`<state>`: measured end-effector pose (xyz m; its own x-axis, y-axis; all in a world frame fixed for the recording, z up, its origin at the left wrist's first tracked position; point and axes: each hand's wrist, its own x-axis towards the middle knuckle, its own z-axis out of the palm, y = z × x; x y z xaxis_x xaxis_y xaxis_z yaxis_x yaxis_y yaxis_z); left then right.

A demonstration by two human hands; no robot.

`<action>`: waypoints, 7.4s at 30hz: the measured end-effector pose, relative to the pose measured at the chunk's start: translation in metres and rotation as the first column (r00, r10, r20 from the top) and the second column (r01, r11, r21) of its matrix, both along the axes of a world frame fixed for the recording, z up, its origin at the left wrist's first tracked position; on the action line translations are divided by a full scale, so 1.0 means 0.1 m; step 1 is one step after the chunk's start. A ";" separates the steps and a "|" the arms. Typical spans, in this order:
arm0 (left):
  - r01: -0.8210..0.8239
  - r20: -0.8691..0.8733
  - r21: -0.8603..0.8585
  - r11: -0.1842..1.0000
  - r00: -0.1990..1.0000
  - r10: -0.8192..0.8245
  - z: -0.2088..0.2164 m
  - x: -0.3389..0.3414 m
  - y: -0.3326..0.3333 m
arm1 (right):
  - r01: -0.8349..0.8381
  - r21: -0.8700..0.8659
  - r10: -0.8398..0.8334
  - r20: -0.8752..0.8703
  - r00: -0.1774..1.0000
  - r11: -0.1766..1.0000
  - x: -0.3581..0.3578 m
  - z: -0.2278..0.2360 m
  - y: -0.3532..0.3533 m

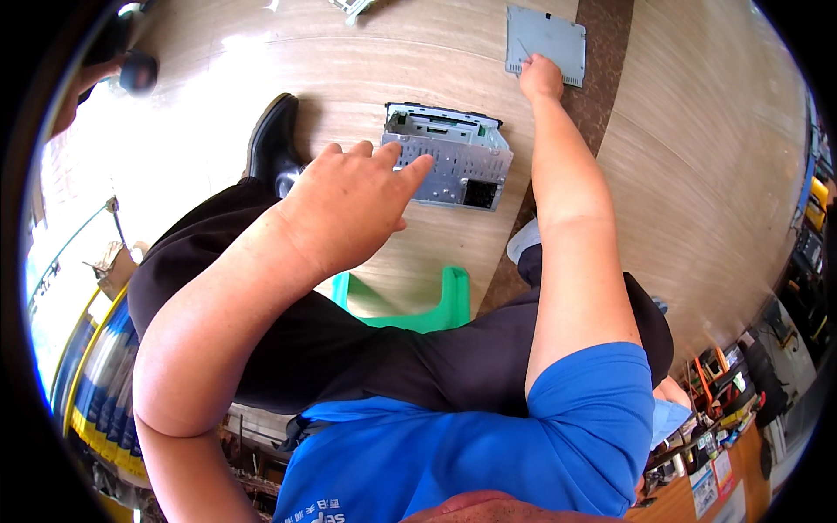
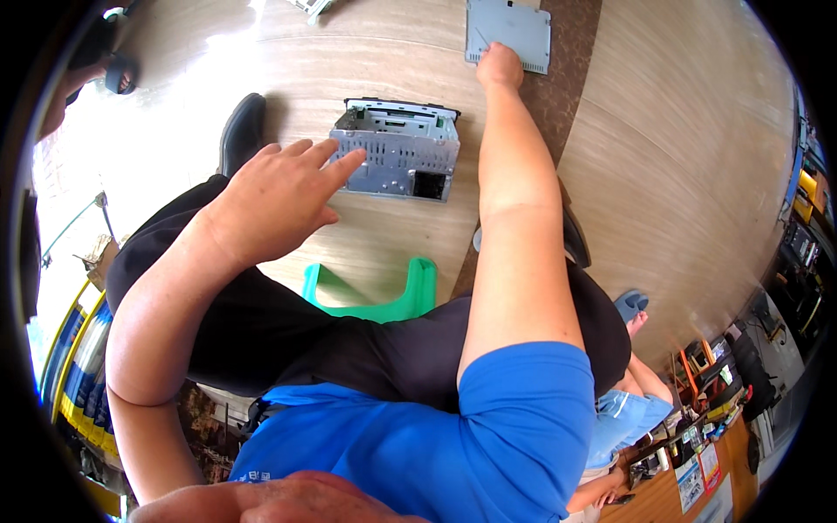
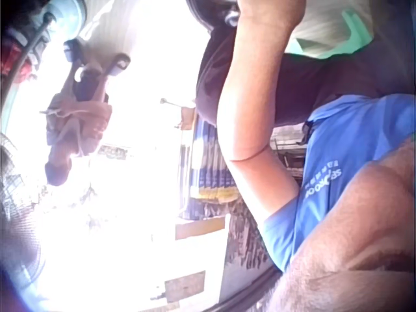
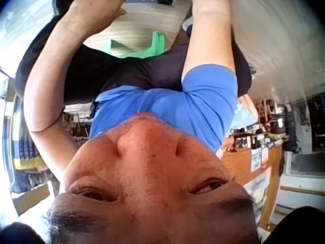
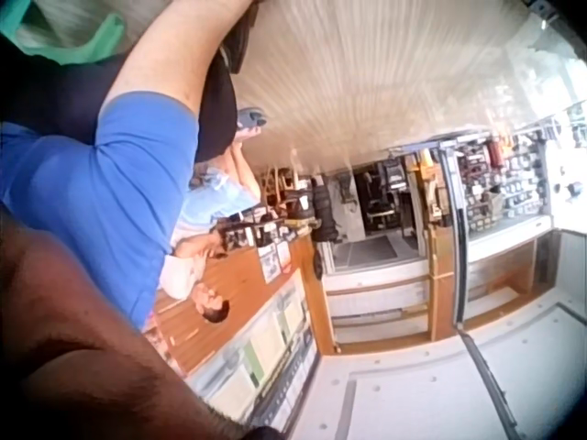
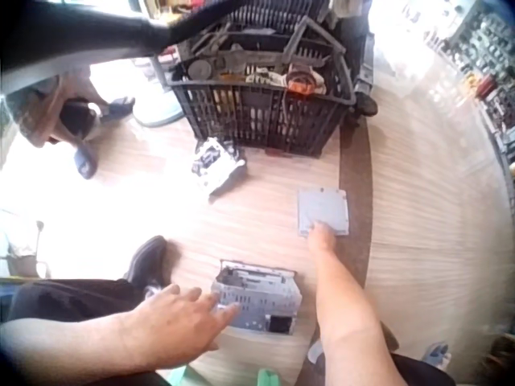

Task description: The person removes screws from the metal casing of a car radio head unit using a screwdriver while holding the device on their lap.

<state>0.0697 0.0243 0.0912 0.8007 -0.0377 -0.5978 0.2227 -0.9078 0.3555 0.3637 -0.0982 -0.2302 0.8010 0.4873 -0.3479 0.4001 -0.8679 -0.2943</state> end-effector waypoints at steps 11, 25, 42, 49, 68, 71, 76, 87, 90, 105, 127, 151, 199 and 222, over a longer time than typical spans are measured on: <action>-0.065 0.077 0.027 0.997 0.995 0.063 0.11 -0.08 0.17 | 0.847 0.291 0.013 -0.948 0.319 0.444 -0.05 0.54 0.16; -0.481 0.204 -0.727 0.490 0.530 0.823 0.54 -0.16 0.23 | 0.645 0.621 0.792 -0.609 0.040 0.445 -1.32 3.16 0.17; -0.372 -0.247 -0.927 -0.047 0.510 0.824 0.47 -0.09 -0.14 | -0.166 0.778 0.317 -0.046 0.947 0.607 -1.91 3.81 -0.20; -0.407 -0.289 -0.912 -0.050 0.550 0.783 0.66 -0.13 -0.02 | -0.258 0.798 0.216 0.164 0.963 0.545 -1.97 3.72 -0.10; -0.381 -0.451 -0.887 -0.259 0.601 0.660 0.52 -0.17 0.09 | -0.475 0.742 0.344 0.340 0.875 0.474 -1.97 3.76 -0.13; -0.408 -0.420 -0.893 -0.187 0.613 0.669 0.53 -0.18 0.09 | -0.195 0.796 0.337 -0.012 0.941 0.573 -1.94 3.75 -0.15; -0.400 -0.390 -0.902 -0.166 0.585 0.711 0.56 -0.18 0.04 | -0.016 0.830 0.344 -0.214 0.914 0.558 -1.92 3.72 -0.13; -0.344 -0.307 -0.929 -0.132 0.524 0.794 0.43 -0.10 0.05 | -0.312 0.790 0.267 0.194 0.944 0.528 -2.06 3.90 -0.08; -0.359 -0.280 -0.929 -0.086 0.532 0.799 0.42 -0.09 0.05 | -0.512 0.711 0.278 0.430 0.859 0.483 -2.02 3.89 -0.09; -0.387 -0.161 -0.919 0.071 0.534 0.830 0.46 -0.12 0.00 | -0.288 0.752 0.244 0.173 0.954 0.593 -1.98 3.76 -0.13; -0.333 -0.114 -0.938 0.092 0.549 0.828 0.39 -0.10 -0.03 | -0.378 0.731 0.290 0.252 0.923 0.568 -1.99 3.80 -0.12; -0.432 -0.028 -0.858 0.278 0.580 0.814 0.50 -0.15 0.02 | -0.451 0.686 0.309 0.330 0.892 0.570 -1.97 3.74 -0.15; -0.385 0.420 -0.735 0.557 0.386 0.821 1.02 -0.11 0.37 | -0.838 0.042 0.826 0.148 0.543 0.544 -2.60 1.77 -0.09; -0.358 0.441 -0.706 0.611 0.454 0.774 0.98 -0.13 0.33 | -0.793 -0.102 0.799 0.092 0.594 0.601 -2.68 1.80 -0.01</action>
<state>0.0569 0.0569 0.1891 0.8648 0.4999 0.0480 0.1358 -0.3248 0.9360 0.0957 -0.0992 -0.0506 0.1372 0.9373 -0.3205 0.9659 -0.1983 -0.1666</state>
